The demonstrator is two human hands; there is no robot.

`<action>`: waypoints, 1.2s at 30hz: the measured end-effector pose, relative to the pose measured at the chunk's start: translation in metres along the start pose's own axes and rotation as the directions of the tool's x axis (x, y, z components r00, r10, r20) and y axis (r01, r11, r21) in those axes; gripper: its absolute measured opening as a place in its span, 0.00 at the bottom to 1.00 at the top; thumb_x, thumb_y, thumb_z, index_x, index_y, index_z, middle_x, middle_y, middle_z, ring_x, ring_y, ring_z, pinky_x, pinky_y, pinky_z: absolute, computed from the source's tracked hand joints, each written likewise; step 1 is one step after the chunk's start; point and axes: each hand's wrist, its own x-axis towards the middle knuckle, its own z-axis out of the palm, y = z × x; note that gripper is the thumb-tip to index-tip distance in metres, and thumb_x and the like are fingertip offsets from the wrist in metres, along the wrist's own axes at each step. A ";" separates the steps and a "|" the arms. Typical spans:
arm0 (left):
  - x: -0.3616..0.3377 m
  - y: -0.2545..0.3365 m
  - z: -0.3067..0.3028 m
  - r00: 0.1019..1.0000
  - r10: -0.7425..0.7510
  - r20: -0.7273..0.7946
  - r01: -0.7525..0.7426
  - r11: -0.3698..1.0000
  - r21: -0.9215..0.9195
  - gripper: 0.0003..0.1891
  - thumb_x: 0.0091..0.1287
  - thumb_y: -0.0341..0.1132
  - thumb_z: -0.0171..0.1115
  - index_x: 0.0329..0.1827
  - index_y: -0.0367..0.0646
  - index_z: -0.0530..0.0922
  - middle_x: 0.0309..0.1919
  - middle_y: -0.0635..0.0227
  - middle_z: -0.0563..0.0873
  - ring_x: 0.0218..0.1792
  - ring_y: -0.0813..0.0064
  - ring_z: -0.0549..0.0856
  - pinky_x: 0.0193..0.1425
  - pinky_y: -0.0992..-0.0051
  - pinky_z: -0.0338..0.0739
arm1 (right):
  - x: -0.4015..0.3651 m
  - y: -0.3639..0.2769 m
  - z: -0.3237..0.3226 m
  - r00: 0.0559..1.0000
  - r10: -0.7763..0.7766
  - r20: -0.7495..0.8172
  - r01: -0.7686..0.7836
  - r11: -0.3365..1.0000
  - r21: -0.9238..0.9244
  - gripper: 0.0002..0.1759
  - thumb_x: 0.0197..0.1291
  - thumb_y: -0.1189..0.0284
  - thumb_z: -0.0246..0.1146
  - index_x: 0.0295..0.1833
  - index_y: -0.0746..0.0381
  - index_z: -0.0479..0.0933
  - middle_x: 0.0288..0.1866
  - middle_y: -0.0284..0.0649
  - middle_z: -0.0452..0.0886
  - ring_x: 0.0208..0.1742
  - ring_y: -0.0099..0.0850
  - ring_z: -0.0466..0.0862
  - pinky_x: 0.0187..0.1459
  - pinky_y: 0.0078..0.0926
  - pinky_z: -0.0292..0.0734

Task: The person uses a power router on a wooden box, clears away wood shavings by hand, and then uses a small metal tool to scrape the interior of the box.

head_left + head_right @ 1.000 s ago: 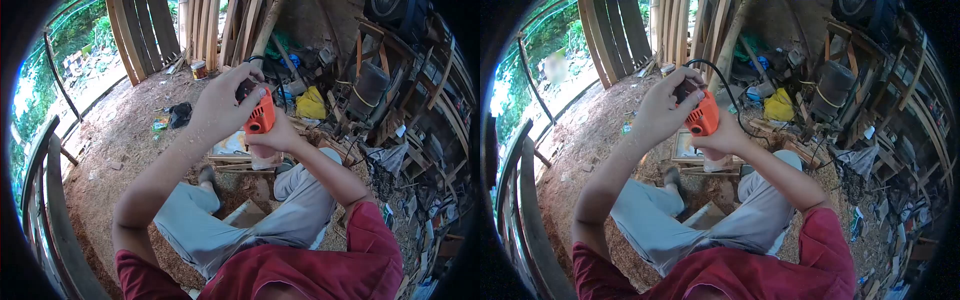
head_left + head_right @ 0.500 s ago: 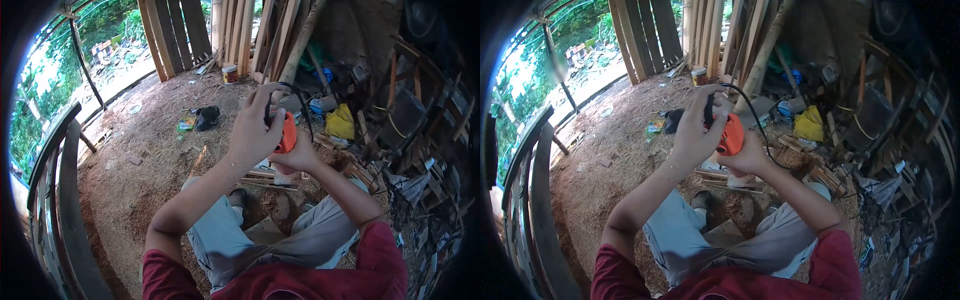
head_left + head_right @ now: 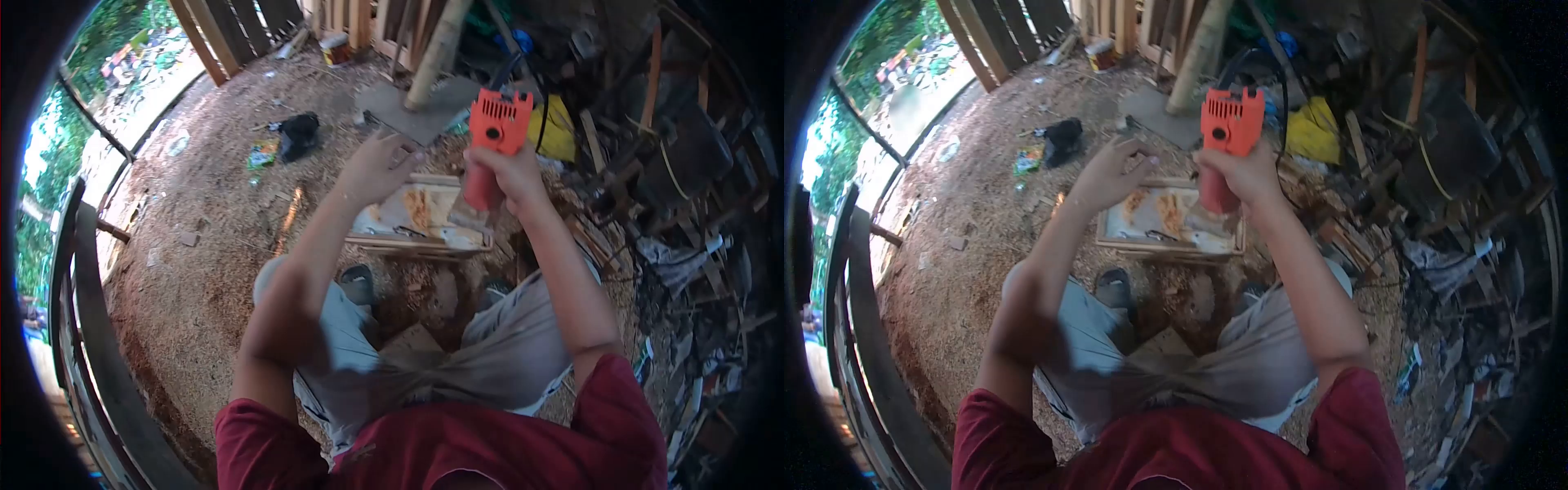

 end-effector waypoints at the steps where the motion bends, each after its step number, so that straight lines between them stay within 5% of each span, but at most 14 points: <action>1: 0.003 -0.001 0.004 0.999 -0.007 0.040 0.005 0.999 0.033 0.22 0.73 0.46 0.66 0.61 0.38 0.80 0.59 0.48 0.82 0.59 0.48 0.84 0.65 0.55 0.78 | 0.004 0.004 -0.003 0.998 0.027 -0.048 -0.027 1.000 0.004 0.20 0.50 0.77 0.77 0.50 0.62 0.82 0.41 0.34 0.87 0.40 0.27 0.87 0.43 0.31 0.83; 5: 0.014 -0.033 0.053 0.990 0.093 0.107 -0.110 0.981 0.160 0.24 0.71 0.47 0.68 0.61 0.38 0.79 0.59 0.51 0.82 0.62 0.47 0.83 0.66 0.55 0.78 | 0.026 0.016 -0.020 0.977 0.170 -0.127 -0.152 0.979 0.139 0.14 0.56 0.73 0.76 0.47 0.60 0.82 0.37 0.35 0.86 0.37 0.29 0.88 0.42 0.33 0.85; 7: 0.012 -0.050 0.081 0.968 0.074 0.240 -0.129 0.966 0.223 0.29 0.69 0.49 0.69 0.66 0.39 0.77 0.65 0.52 0.79 0.66 0.47 0.81 0.68 0.54 0.77 | 0.033 0.018 -0.028 0.939 0.331 -0.093 -0.292 0.911 0.290 0.13 0.58 0.71 0.75 0.47 0.59 0.82 0.38 0.35 0.86 0.38 0.30 0.88 0.43 0.34 0.86; 12: -0.002 -0.055 0.112 0.896 -0.078 0.437 -0.082 0.938 0.337 0.46 0.64 0.56 0.73 0.80 0.42 0.65 0.81 0.53 0.64 0.77 0.48 0.71 0.78 0.52 0.70 | 0.036 0.039 -0.041 0.908 0.407 -0.101 -0.351 0.870 0.346 0.13 0.60 0.66 0.75 0.48 0.57 0.82 0.40 0.34 0.86 0.40 0.29 0.87 0.44 0.35 0.86; 18: -0.005 -0.082 0.138 0.936 0.015 0.351 -0.121 0.952 0.282 0.56 0.61 0.58 0.75 0.84 0.35 0.57 0.82 0.49 0.62 0.81 0.48 0.66 0.82 0.54 0.66 | 0.028 0.066 -0.048 0.865 0.446 -0.229 -0.385 0.884 0.266 0.19 0.54 0.71 0.80 0.48 0.57 0.81 0.41 0.35 0.85 0.40 0.31 0.87 0.42 0.39 0.86; 21: 0.005 -0.094 0.164 0.948 0.087 0.307 -0.184 0.935 0.303 0.59 0.58 0.63 0.76 0.83 0.34 0.57 0.81 0.49 0.64 0.79 0.48 0.68 0.83 0.52 0.63 | 0.026 0.083 -0.051 0.859 0.442 -0.257 -0.389 0.892 0.232 0.20 0.54 0.70 0.81 0.49 0.57 0.81 0.42 0.35 0.85 0.39 0.31 0.87 0.42 0.39 0.86; 27: 0.027 -0.067 0.172 0.887 -0.039 0.459 -0.168 0.900 0.401 0.63 0.51 0.63 0.82 0.81 0.32 0.59 0.76 0.50 0.71 0.78 0.51 0.71 0.81 0.60 0.67 | 0.027 0.086 -0.038 0.844 0.453 -0.288 -0.422 0.892 0.165 0.21 0.53 0.68 0.81 0.50 0.58 0.81 0.42 0.35 0.85 0.37 0.31 0.86 0.39 0.40 0.85; 36: 0.027 -0.042 0.131 0.933 -0.002 0.359 -0.185 0.853 0.487 0.61 0.40 0.62 0.86 0.72 0.35 0.65 0.64 0.48 0.79 0.68 0.50 0.78 0.75 0.56 0.71 | 0.025 0.090 -0.039 0.862 0.431 -0.266 -0.422 0.902 0.094 0.24 0.54 0.67 0.81 0.53 0.57 0.79 0.41 0.35 0.84 0.39 0.31 0.87 0.42 0.41 0.87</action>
